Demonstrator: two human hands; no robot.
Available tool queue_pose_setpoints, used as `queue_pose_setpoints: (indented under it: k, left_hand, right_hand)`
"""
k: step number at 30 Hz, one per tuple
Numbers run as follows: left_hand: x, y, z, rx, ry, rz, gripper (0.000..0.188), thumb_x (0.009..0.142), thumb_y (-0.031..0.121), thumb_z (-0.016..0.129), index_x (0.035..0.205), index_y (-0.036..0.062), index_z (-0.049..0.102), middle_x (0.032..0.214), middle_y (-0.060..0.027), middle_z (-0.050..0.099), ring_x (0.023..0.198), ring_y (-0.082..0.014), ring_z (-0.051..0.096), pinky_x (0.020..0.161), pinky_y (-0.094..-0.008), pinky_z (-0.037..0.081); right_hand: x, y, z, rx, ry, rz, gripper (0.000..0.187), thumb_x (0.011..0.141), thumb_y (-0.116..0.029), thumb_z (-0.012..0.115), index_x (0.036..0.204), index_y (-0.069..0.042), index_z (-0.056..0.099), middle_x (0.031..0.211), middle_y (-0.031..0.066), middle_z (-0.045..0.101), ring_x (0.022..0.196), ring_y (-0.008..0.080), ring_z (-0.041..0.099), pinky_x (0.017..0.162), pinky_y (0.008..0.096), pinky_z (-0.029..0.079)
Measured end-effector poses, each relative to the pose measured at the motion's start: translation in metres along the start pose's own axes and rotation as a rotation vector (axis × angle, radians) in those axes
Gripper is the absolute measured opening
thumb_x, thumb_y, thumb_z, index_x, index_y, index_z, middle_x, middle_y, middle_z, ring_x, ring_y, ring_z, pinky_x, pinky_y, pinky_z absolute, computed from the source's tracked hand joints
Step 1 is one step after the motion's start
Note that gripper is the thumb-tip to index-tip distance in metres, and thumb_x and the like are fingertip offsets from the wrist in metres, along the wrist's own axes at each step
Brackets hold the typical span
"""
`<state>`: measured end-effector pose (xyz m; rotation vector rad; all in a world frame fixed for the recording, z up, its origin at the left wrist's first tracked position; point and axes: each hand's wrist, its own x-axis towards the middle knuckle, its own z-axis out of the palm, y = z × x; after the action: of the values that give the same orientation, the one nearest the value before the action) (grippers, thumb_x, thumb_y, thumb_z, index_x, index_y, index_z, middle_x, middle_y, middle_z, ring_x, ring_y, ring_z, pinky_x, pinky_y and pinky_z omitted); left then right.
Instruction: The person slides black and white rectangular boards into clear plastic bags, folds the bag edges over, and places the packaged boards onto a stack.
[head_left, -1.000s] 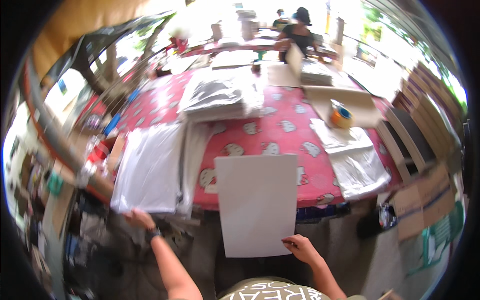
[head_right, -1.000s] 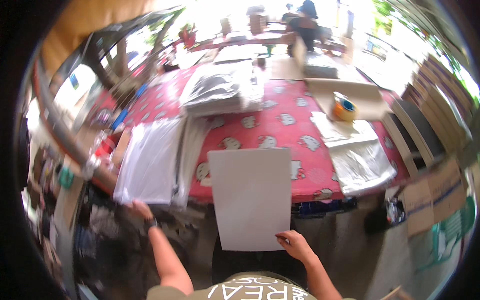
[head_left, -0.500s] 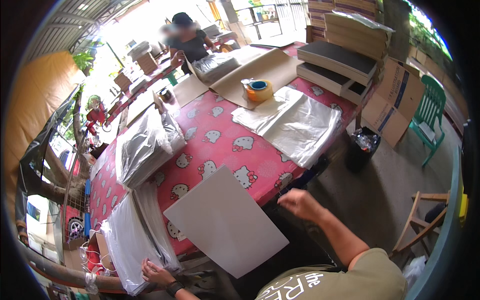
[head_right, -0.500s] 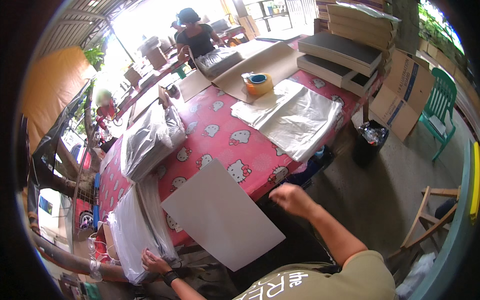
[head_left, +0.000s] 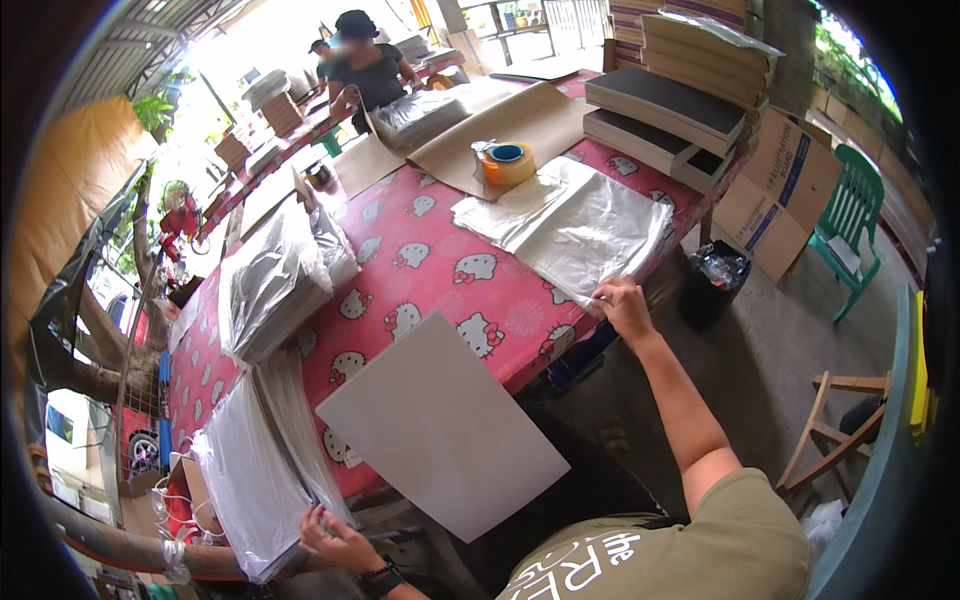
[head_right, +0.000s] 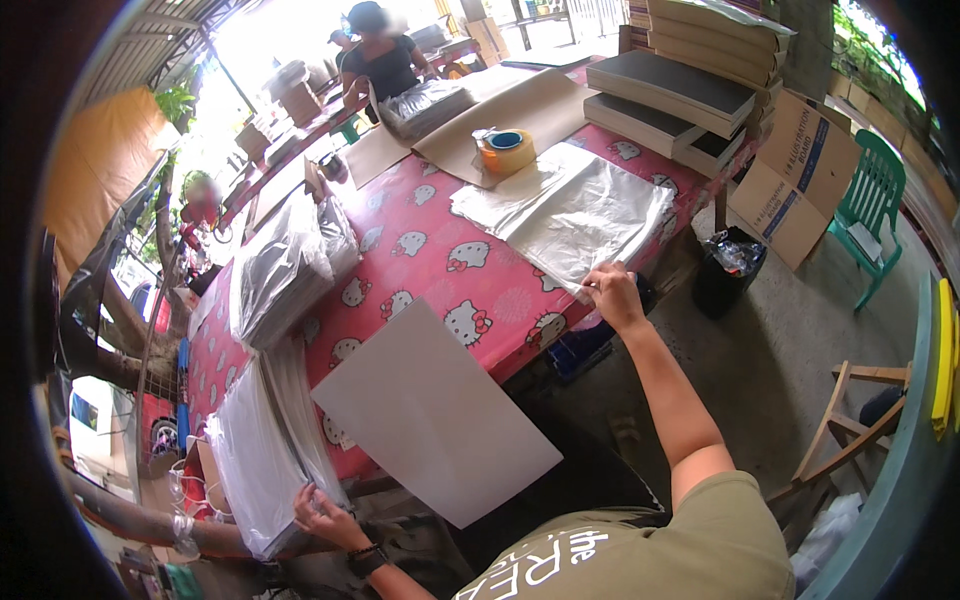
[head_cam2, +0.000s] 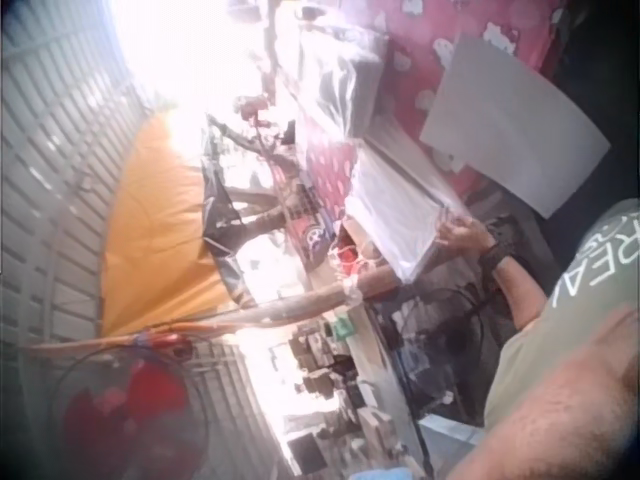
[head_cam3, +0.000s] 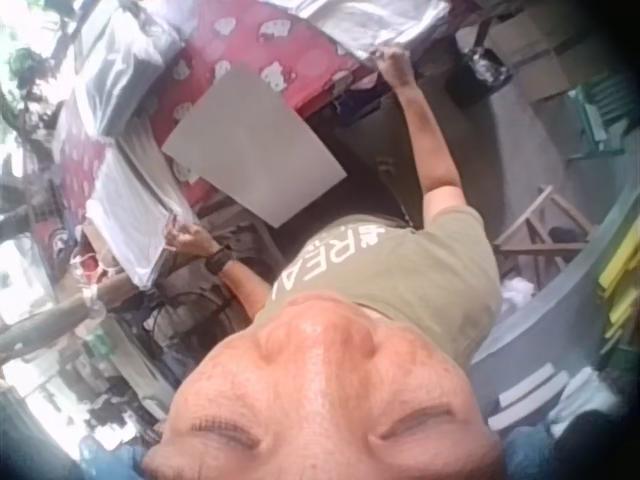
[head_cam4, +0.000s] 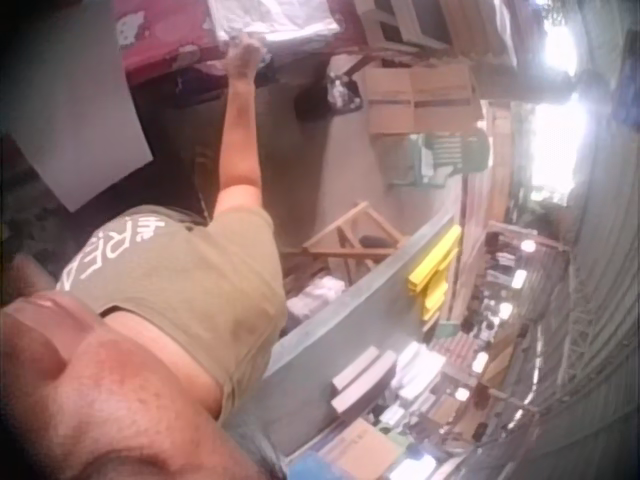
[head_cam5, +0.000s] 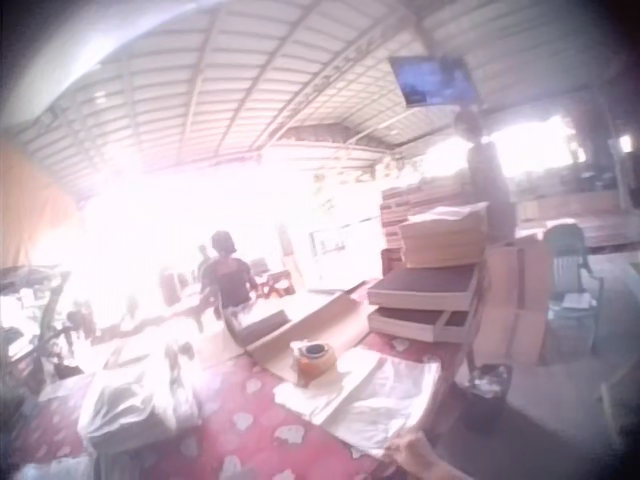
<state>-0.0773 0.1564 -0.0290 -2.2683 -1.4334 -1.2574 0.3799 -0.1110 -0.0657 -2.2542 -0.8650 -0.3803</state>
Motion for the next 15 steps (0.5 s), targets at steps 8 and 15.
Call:
queue_pose_setpoints:
  k: [8, 15]
  left_hand:
    - [-0.02, 0.041, -0.017, -0.579, -0.26, -0.233, 0.021, 0.079, 0.002, 0.048, 0.099, -0.0014, 0.053, 0.08, -0.0095, 0.057, 0.077, -0.018, 0.054, 0.073, -0.0303, 0.042]
    - [-0.031, 0.034, -0.018, -0.597, -0.325, -0.232, 0.025, 0.078, 0.004, 0.049, 0.103, -0.0001, 0.052, 0.072, -0.0072, 0.058, 0.068, -0.0159, 0.055, 0.069, -0.0285, 0.043]
  right_hand:
    - [0.024, 0.018, -0.004, 0.134, 0.019, 0.173, 0.015, 0.07, -0.009, 0.064, 0.083, -0.002, 0.059, 0.068, 0.0092, 0.062, 0.064, 0.0269, 0.06, 0.062, 0.0347, 0.046]
    - [0.024, 0.013, -0.006, 0.319, -0.019, 0.273, 0.016, 0.071, -0.008, 0.064, 0.085, -0.001, 0.06, 0.072, 0.0118, 0.062, 0.066, 0.0204, 0.06, 0.062, 0.0292, 0.045]
